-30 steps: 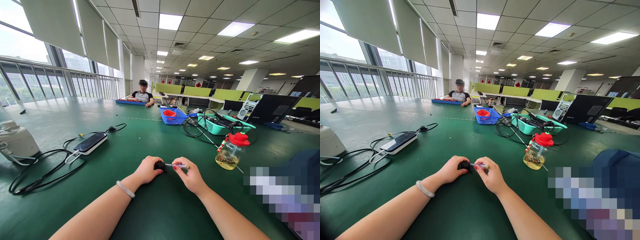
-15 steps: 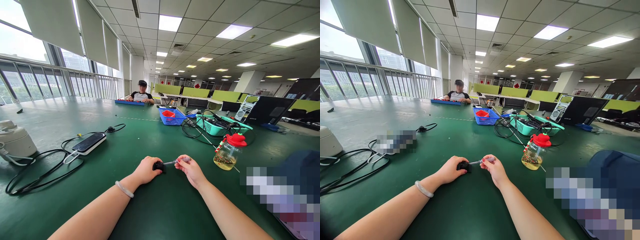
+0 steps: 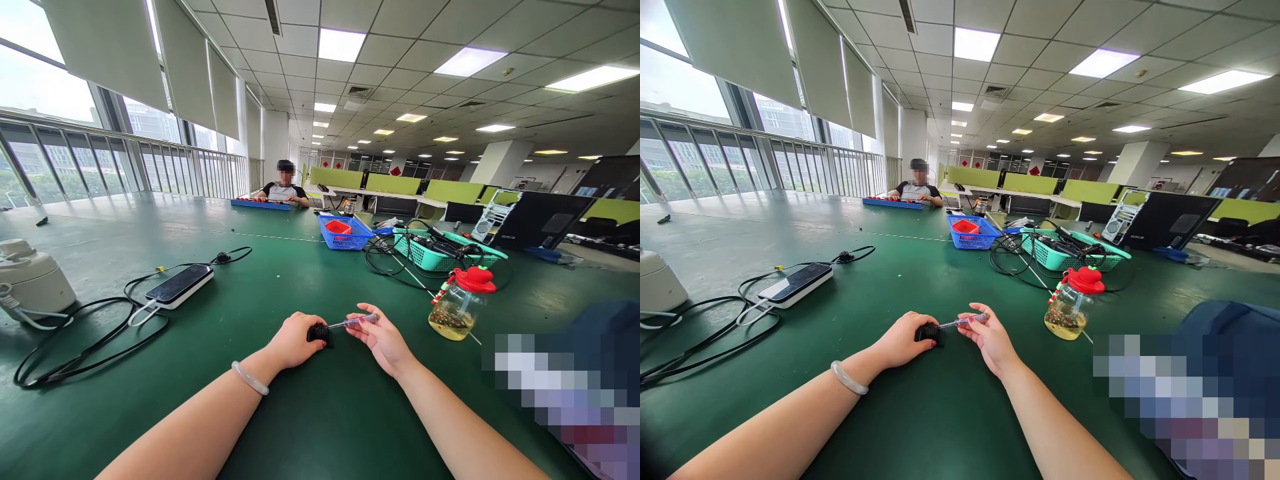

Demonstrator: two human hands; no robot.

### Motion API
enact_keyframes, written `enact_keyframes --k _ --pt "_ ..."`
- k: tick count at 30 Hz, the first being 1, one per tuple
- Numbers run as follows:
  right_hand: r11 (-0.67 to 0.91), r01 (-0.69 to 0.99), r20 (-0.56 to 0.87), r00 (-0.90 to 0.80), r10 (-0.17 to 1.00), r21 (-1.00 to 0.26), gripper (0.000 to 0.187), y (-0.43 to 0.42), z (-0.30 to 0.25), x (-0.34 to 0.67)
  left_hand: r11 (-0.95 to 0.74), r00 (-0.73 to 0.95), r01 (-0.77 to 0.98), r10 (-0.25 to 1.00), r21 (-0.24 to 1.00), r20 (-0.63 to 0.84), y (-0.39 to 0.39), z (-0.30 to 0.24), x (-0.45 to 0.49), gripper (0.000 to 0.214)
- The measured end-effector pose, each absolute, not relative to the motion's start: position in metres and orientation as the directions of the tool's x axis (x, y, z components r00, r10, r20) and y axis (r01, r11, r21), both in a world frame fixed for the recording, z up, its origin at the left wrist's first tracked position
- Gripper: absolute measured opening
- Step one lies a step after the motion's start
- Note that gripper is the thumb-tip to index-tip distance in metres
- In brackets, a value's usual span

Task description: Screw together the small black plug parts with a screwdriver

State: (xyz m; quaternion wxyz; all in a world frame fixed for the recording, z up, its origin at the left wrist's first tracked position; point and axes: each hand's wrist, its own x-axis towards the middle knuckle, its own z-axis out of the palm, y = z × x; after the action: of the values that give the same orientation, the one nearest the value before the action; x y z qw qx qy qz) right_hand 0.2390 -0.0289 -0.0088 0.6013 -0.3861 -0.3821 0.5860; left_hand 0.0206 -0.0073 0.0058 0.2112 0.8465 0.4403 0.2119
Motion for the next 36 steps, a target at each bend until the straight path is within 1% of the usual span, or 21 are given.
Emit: enact_keyframes --k 3,8,10,15,23,32,36 --pt "0.029 -0.42 0.013 0.042 0.999 -0.907 0.043 -0.028 -0.008 0.239 -0.521 0.522 0.658 0.836 0.543 0.171 -0.007 0.006 0.021 0.032" --pt "0.14 -0.424 0.074 0.169 0.983 -0.895 0.04 -0.027 -0.006 0.241 -0.525 0.522 0.661 0.835 0.536 0.173 -0.006 0.004 0.021 0.032" --pt "0.167 -0.418 0.094 0.191 0.977 -0.893 0.039 -0.028 -0.005 0.242 -0.524 0.522 0.663 0.835 0.535 0.172 -0.006 0.004 0.021 0.032" --pt "0.181 -0.382 0.128 0.16 0.979 -0.906 0.039 -0.031 -0.004 0.24 -0.523 0.526 0.667 0.835 0.53 0.162 -0.006 0.005 0.021 0.032" --pt "0.214 -0.27 0.205 0.062 0.977 -0.939 0.033 -0.041 0.003 0.232 -0.53 0.529 0.664 0.831 0.527 0.169 -0.007 0.007 0.021 0.033" --pt "0.324 -0.203 0.311 0.093 0.946 -0.924 0.024 -0.038 -0.003 0.235 -0.512 0.518 0.676 0.842 0.53 0.151 -0.007 0.007 0.021 0.034" --pt "0.402 -0.124 0.394 0.086 0.915 -0.907 0.021 -0.045 0.003 0.231 -0.508 0.517 0.674 0.843 0.536 0.148 -0.006 0.006 0.021 0.035"
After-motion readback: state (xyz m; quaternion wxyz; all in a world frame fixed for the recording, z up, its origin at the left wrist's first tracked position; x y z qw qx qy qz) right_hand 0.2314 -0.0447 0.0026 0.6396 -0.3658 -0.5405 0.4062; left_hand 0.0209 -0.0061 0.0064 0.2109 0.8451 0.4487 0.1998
